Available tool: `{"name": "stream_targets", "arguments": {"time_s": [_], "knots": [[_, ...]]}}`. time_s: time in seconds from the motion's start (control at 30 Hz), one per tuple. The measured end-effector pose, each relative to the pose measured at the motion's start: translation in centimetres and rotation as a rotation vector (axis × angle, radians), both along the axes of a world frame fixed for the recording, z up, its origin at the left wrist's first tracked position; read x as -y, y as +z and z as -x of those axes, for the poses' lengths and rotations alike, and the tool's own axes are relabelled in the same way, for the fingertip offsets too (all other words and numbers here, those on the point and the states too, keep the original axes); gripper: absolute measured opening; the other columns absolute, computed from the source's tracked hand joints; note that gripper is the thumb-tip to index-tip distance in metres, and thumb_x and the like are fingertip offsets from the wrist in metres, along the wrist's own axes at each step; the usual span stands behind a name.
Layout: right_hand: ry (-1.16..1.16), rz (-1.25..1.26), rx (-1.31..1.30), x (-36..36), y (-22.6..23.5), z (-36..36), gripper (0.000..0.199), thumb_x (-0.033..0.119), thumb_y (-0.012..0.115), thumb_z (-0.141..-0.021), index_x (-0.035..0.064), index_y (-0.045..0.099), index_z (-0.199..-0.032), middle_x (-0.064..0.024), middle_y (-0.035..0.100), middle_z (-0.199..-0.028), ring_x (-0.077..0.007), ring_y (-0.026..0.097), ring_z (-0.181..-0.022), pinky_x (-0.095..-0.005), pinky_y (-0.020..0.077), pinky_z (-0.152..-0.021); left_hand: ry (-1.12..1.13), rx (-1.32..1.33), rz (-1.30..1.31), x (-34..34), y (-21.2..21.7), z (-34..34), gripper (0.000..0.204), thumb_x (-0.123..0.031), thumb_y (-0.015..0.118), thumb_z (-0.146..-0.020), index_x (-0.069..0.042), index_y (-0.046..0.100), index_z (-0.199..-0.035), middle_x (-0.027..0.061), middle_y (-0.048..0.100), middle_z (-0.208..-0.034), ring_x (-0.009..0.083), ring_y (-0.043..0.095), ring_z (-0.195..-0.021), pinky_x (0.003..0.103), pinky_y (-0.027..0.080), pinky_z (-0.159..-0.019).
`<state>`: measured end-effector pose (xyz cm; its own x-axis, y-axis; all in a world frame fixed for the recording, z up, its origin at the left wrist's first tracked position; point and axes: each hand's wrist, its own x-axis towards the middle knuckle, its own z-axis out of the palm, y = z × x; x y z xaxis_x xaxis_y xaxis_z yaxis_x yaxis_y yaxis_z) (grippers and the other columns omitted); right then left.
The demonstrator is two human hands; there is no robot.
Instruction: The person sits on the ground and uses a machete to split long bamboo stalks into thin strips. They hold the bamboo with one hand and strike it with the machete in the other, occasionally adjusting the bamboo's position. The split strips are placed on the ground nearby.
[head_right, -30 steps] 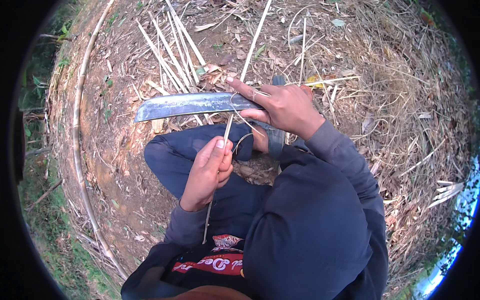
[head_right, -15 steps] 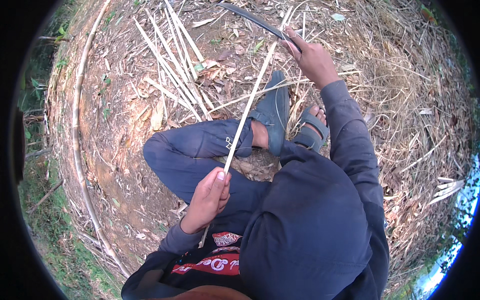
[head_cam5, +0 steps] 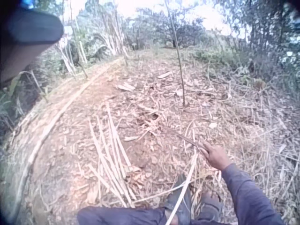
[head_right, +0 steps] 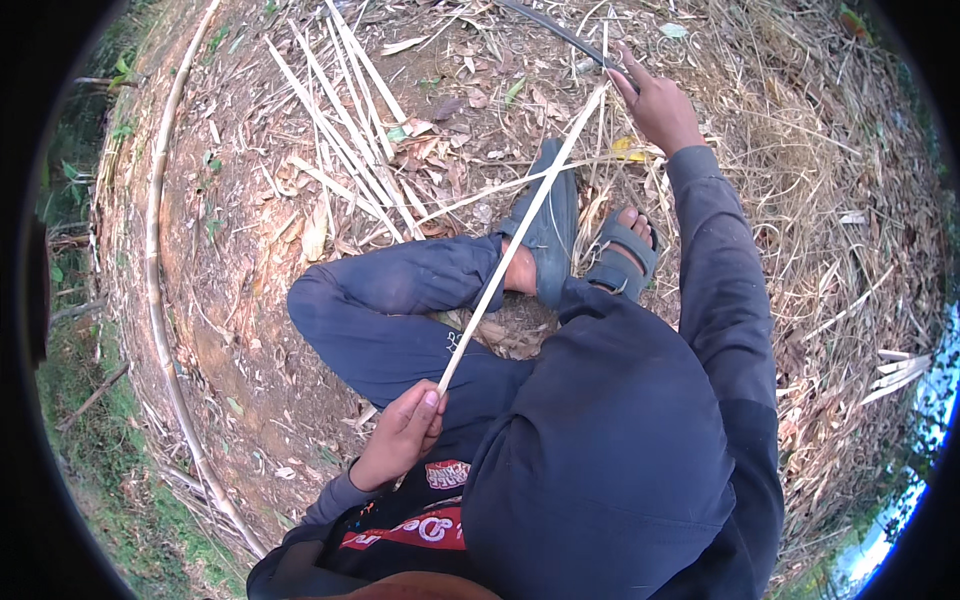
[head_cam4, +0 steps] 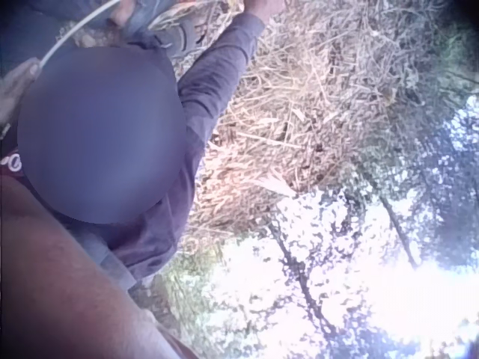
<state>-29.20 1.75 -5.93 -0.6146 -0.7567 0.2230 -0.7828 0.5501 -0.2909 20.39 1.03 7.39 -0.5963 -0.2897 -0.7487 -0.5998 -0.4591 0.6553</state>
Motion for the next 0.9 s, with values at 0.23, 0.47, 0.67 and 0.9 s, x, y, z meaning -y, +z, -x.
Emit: {"name": "stream_targets", "arguments": {"time_s": [0.23,0.47,0.67,0.9], "knots": [[-0.281,0.137,0.221,-2.7,-1.4,6.2,0.058,0.057,0.041,-0.100,0.0167,0.055,-0.139,-0.0275,0.068,-0.094,-0.0407,0.067,-0.093,-0.0462,0.0510,-0.082,-0.041,0.129,0.125,0.0,-0.7,-4.2,0.027,-0.027,0.041,-0.107,-0.007,0.049,-0.091,-0.0046,0.040,-0.062,0.0039,0.035,-0.053,0.021,0.030,-0.049],[-0.024,0.229,0.380,-1.1,-1.3,-3.6,0.050,0.034,0.056,-0.101,0.0145,0.046,-0.146,-0.0097,0.056,-0.065,-0.0123,0.046,-0.062,-0.0297,0.0411,-0.059,0.342,-0.203,0.349,9.9,-0.8,1.2,0.021,-0.025,0.043,-0.106,-0.005,0.047,-0.109,0.0032,0.053,-0.070,0.0072,0.048,-0.051,0.022,0.044,-0.045],[0.135,0.264,0.618,-1.5,0.9,-12.2,0.053,0.021,0.055,-0.101,0.0125,0.038,-0.150,-0.0041,0.044,-0.060,-0.0088,0.035,-0.058,-0.0269,0.0335,-0.052,0.484,-0.436,0.739,20.9,7.1,2.0,0.031,-0.025,0.048,-0.105,0.002,0.056,-0.118,0.0074,0.060,-0.079,0.0107,0.057,-0.061,0.024,0.050,-0.056],[0.366,0.148,0.550,-1.9,4.0,-16.3,0.058,0.023,0.061,-0.096,0.0077,0.040,-0.148,-0.0150,0.052,-0.059,-0.0252,0.043,-0.049,-0.0370,0.0370,-0.051,0.601,-0.518,1.254,27.9,16.2,-0.2,0.033,-0.023,0.051,-0.103,0.005,0.060,-0.118,0.0119,0.066,-0.096,0.0130,0.064,-0.072,0.024,0.054,-0.063]]}}
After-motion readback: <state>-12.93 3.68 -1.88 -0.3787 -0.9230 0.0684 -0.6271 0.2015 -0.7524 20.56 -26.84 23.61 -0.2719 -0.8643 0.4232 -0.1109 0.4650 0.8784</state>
